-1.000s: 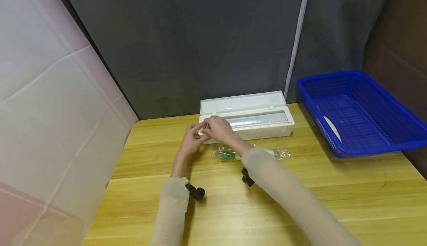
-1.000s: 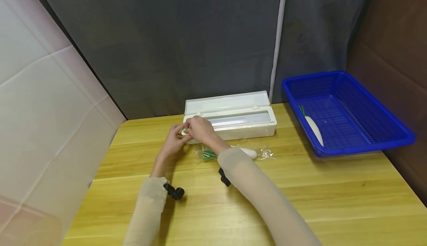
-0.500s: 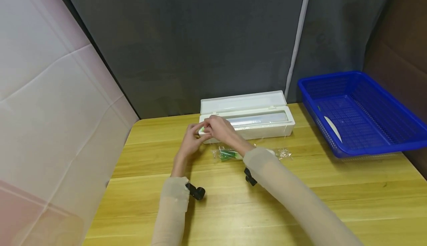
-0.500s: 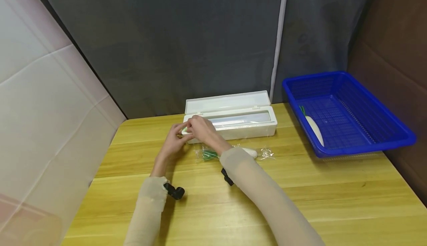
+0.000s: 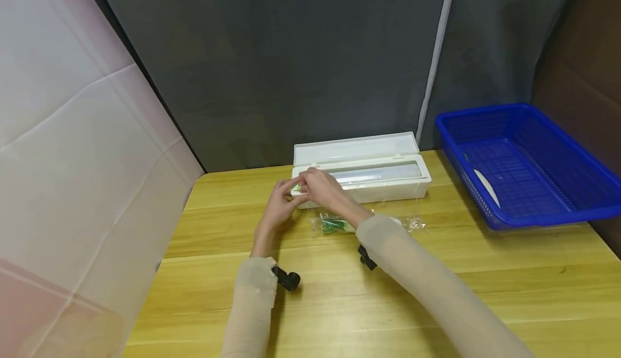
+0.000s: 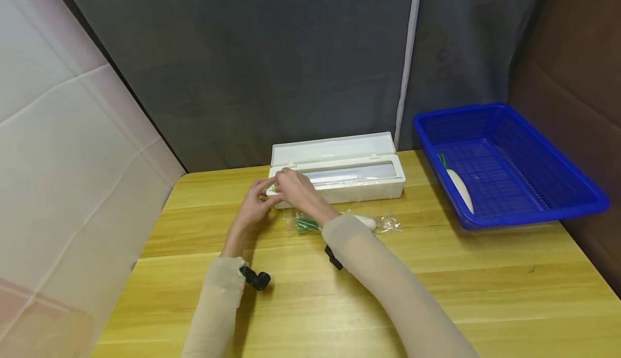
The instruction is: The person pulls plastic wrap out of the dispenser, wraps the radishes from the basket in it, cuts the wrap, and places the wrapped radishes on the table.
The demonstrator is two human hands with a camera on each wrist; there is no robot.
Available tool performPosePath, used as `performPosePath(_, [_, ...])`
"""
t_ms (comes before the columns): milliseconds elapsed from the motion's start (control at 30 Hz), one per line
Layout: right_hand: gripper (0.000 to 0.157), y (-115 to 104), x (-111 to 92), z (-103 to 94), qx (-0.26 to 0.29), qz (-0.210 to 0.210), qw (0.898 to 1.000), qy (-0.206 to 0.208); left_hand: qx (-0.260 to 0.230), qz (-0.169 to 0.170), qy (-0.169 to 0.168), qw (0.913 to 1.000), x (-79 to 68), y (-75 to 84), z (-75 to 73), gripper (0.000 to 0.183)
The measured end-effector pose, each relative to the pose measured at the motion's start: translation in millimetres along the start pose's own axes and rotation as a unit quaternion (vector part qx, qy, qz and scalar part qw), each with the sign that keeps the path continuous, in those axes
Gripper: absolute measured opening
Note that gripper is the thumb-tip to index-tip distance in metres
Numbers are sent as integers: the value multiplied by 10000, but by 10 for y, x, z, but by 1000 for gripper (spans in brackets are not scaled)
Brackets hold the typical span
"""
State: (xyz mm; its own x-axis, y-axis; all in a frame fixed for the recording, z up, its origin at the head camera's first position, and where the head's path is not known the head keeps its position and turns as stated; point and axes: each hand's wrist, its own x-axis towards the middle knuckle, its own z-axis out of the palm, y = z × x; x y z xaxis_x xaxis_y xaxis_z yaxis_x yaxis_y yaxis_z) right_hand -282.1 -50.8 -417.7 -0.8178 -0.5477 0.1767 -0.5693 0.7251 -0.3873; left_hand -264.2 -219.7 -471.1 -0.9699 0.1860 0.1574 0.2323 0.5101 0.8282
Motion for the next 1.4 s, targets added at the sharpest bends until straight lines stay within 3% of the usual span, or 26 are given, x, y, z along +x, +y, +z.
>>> performPosePath(333, [13,-10,-11,-5,-128,-74,9999,-52,-43,92,113,9999,9,-24,21,58])
performPosePath(600, [23,-3,-31,-29,6,53,9998,-177,-33,132,143,9998,6,-26,31,57])
performPosePath(867, [8,13,-49,-25,-179,73,9998,-10,-123,168,102,9997,17,-13,46,58])
performPosePath(1100, [14,53,-98,-27,-92,-8,10000,-9,-127,183,89,9997,19,-27,73,57])
performPosePath(1400, [5,205,-191,-134,284,131,9995,-48,-186,162,178,9995,37,-24,120,57])
